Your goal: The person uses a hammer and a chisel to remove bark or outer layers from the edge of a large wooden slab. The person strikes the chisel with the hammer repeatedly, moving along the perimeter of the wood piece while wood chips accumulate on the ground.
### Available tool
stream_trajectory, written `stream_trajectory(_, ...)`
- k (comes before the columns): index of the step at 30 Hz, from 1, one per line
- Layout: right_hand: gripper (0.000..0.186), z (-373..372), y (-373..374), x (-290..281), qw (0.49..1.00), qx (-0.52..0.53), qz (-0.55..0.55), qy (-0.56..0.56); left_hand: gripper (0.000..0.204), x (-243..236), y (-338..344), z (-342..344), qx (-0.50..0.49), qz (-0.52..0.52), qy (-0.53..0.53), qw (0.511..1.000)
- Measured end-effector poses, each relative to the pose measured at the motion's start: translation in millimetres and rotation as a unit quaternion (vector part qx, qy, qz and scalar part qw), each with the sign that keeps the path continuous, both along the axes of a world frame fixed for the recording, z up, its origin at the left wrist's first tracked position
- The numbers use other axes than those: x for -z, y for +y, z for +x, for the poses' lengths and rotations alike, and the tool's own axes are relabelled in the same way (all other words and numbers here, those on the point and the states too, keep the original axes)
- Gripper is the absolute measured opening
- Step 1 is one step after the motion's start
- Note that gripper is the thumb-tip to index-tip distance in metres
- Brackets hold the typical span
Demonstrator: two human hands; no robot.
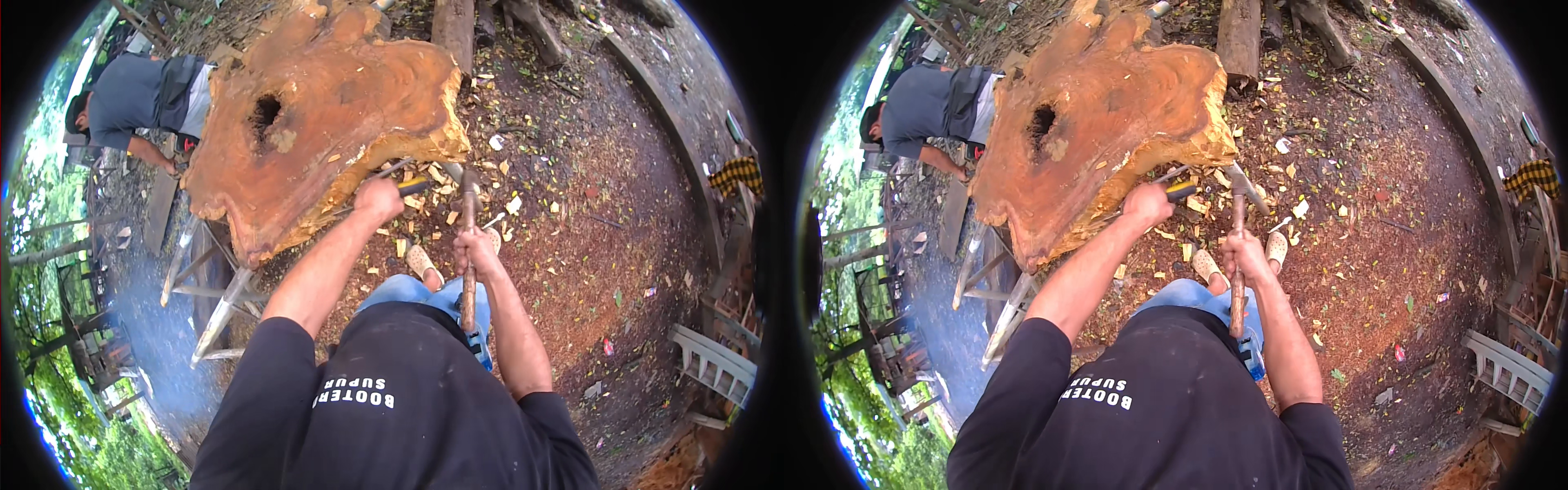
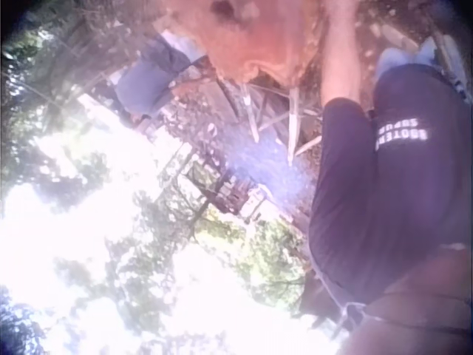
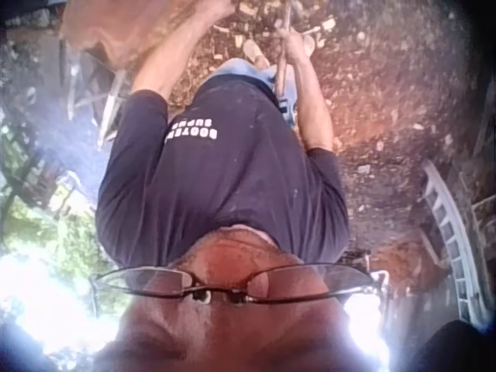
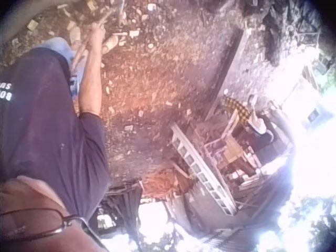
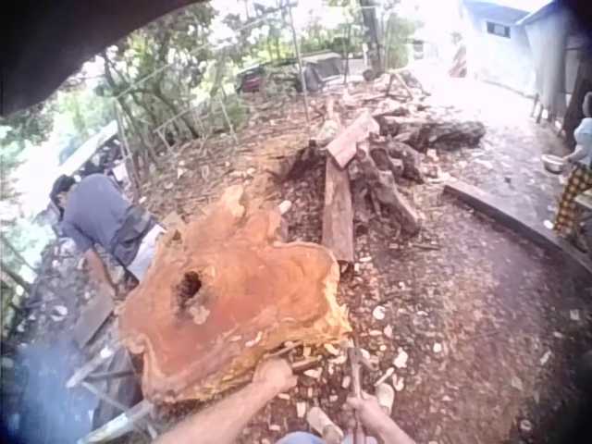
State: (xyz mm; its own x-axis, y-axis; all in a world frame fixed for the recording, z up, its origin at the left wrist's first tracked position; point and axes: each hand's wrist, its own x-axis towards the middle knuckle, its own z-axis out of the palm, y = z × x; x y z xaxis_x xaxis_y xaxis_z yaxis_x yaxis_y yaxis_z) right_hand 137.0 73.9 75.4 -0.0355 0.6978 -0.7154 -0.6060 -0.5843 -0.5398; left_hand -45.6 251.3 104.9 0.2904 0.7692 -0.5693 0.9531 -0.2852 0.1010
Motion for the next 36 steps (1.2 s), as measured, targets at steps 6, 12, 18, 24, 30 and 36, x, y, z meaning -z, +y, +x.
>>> stream_trajectory(6,0.013,24,-7,-3,1.0,0.029,-0.008,0.0,0.021,-29,-34,42,0.086,-0.011,-0.065,0.994)
stream_trajectory(12,0.015,19,-13,-10,0.999,0.031,-0.005,-0.022,0.023,-24,-15,44,0.12,0.01,-0.077,0.99)
stream_trajectory(18,0.016,17,-24,-12,0.999,0.045,0.003,-0.006,0.024,-19,-8,43,0.105,0.001,-0.051,0.993)
stream_trajectory(24,0.016,23,-26,-17,0.99,0.138,0.023,0.002,0.027,-11,-6,39,0.116,0.0,-0.065,0.991)
stream_trajectory(30,0.014,-9,-12,-21,0.999,-0.035,0.017,-0.036,0.026,-30,-6,49,0.075,-0.028,-0.045,0.996)
stream_trajectory(36,0.015,20,-12,-20,0.995,0.098,0.02,-0.026,0.027,-19,-4,40,0.085,-0.003,-0.054,0.995)
